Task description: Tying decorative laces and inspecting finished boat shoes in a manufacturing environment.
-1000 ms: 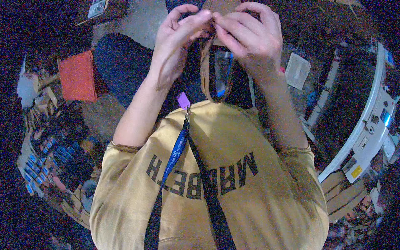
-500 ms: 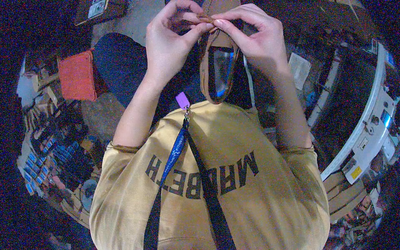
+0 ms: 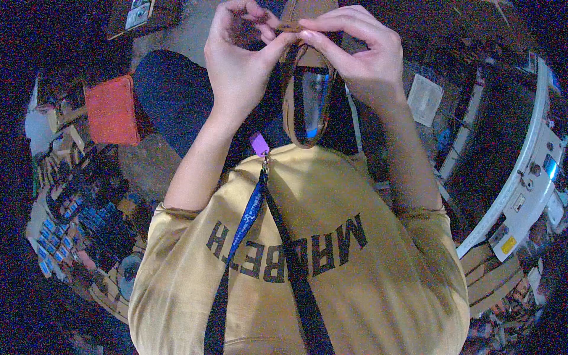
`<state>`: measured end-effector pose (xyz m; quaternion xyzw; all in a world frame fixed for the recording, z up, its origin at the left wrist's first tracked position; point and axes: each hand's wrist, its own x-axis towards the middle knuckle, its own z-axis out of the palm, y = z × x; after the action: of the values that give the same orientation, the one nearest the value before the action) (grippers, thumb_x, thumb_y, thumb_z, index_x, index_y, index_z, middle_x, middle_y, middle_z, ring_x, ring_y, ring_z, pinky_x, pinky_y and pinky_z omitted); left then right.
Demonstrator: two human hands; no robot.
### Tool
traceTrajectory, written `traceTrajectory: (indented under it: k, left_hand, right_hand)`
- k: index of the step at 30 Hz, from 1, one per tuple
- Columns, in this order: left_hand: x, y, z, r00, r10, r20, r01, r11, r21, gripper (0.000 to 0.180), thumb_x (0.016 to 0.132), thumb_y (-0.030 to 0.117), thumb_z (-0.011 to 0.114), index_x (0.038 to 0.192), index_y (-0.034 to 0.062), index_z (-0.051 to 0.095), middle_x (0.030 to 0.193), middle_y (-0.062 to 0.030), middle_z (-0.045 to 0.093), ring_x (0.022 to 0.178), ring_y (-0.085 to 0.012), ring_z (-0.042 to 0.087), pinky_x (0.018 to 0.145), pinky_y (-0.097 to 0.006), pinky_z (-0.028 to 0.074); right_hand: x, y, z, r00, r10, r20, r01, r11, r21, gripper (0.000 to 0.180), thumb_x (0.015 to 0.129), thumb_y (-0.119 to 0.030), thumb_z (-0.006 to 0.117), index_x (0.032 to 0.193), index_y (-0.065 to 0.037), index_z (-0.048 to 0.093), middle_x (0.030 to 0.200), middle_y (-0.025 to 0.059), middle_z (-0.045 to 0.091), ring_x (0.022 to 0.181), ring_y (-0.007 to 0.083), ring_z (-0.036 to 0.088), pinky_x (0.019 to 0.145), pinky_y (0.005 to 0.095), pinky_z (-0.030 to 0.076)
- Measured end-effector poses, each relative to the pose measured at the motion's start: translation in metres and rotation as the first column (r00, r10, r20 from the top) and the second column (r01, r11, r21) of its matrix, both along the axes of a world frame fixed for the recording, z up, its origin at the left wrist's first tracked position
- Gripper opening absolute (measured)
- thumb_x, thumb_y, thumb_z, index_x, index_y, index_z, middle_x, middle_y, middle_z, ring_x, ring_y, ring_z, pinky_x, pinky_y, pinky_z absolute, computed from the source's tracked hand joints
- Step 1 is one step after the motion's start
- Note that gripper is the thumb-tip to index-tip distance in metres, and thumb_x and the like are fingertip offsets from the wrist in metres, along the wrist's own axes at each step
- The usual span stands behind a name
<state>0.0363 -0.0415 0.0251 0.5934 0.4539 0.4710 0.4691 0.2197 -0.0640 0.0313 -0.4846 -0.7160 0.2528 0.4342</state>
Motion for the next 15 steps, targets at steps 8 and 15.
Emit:
traceTrajectory:
  k: [8, 15]
  left_hand:
    - [0.0, -0.011, -0.024, 0.77, 0.008, 0.638, 0.261, 0.908, -0.328, 0.033, 0.087, -0.004, 0.071, 0.11, 0.0021, 0.048, 0.102, -0.0114, 0.068, 0.094, -0.0142, 0.067, 0.085, -0.024, 0.055]
    - [0.011, -0.013, -0.031, 0.723, 0.047, 0.689, 0.182, 0.949, -0.256, 0.036, 0.083, -0.004, 0.075, 0.111, -0.0005, 0.053, 0.099, -0.0123, 0.071, 0.089, -0.013, 0.069, 0.081, -0.024, 0.056]
  right_hand:
    - [-0.009, -0.003, 0.002, 0.991, -0.048, 0.128, 0.027, 0.987, 0.156, 0.019, 0.075, 0.003, 0.079, 0.094, 0.0, 0.076, 0.092, 0.0081, 0.073, 0.089, 0.0211, 0.066, 0.083, 0.0316, 0.052]
    - [-0.01, -0.005, 0.003, 0.994, -0.074, 0.078, 0.066, 0.993, 0.101, 0.025, 0.074, 0.004, 0.079, 0.099, 0.0, 0.075, 0.094, 0.0089, 0.072, 0.09, 0.0208, 0.066, 0.083, 0.0311, 0.052]
